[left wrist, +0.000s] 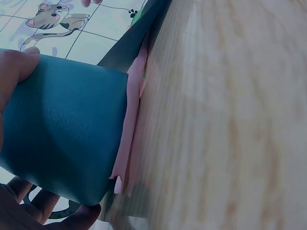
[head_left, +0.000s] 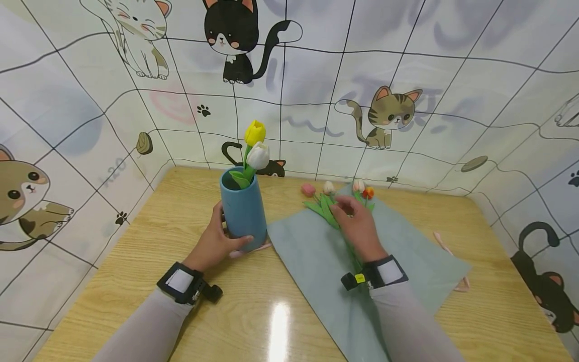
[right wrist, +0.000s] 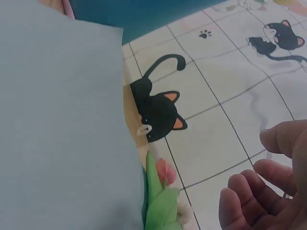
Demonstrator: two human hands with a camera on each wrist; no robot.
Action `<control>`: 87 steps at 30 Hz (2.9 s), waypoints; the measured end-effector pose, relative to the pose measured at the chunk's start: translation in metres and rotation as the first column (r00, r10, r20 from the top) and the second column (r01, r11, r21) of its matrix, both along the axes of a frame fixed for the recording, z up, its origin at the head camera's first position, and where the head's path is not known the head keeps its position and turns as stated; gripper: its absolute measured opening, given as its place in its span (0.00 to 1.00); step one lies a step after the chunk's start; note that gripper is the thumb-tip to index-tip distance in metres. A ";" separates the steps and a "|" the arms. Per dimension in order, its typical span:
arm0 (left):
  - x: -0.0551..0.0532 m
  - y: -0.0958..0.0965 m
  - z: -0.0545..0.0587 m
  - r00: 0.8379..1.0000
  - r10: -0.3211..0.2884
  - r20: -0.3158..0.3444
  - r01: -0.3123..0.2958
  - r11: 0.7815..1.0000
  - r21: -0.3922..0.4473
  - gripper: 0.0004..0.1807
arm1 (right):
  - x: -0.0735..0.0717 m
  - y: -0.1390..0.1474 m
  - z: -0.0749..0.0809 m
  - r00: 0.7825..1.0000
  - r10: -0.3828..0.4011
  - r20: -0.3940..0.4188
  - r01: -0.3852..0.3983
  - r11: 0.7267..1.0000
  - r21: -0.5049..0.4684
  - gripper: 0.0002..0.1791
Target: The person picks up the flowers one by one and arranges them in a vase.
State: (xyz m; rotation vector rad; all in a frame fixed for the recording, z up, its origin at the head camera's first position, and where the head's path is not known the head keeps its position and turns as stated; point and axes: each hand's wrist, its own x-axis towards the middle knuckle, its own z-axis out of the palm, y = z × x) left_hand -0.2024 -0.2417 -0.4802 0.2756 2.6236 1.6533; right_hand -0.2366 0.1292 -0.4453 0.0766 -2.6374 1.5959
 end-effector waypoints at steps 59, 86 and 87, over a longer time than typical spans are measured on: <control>0.001 0.002 0.003 1.000 0.009 0.019 -0.009 1.000 -0.012 0.66 | 0.005 0.019 -0.025 0.991 0.047 0.129 -0.111 0.823 0.556 0.15; 0.000 0.001 0.002 1.000 0.000 0.012 0.000 1.000 0.009 0.65 | 0.003 0.024 -0.027 0.990 0.051 0.134 -0.111 0.862 0.494 0.13; 0.000 0.001 0.001 1.000 -0.001 0.011 0.001 1.000 0.011 0.65 | 0.003 0.024 -0.028 0.990 0.052 0.133 -0.112 0.865 0.489 0.13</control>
